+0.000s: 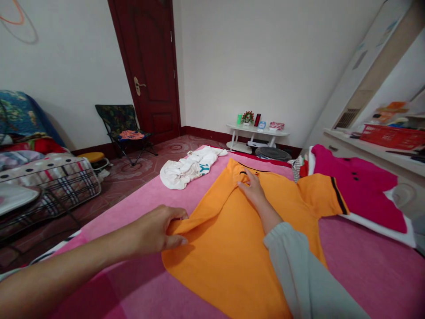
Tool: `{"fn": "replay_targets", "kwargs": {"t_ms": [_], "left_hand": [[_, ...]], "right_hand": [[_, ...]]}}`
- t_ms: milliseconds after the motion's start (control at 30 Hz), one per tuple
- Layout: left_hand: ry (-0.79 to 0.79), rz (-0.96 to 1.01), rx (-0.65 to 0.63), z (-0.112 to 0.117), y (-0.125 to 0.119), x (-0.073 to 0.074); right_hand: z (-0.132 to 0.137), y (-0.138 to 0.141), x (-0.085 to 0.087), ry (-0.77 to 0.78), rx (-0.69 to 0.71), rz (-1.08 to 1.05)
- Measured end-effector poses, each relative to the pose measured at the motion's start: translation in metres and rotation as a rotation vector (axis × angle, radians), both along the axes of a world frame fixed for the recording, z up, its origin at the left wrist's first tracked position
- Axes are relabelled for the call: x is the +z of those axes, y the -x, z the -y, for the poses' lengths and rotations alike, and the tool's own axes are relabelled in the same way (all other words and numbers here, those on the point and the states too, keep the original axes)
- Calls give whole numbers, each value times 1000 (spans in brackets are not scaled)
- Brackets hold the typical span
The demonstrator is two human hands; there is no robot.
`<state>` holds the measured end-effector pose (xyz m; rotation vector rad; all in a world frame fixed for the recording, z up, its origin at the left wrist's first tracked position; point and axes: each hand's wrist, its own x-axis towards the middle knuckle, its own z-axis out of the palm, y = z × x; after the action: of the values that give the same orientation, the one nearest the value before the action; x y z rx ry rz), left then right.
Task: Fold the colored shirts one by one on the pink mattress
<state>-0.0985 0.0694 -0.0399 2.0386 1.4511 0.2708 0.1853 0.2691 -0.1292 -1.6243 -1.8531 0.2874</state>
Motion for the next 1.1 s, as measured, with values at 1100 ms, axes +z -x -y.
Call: {"fn": "replay_targets", "kwargs": {"t_ms": [1100], "left_hand": [[59, 42, -109, 11, -78, 24]], "right_hand": [[-48, -25, -16, -196, -93, -605]]}}
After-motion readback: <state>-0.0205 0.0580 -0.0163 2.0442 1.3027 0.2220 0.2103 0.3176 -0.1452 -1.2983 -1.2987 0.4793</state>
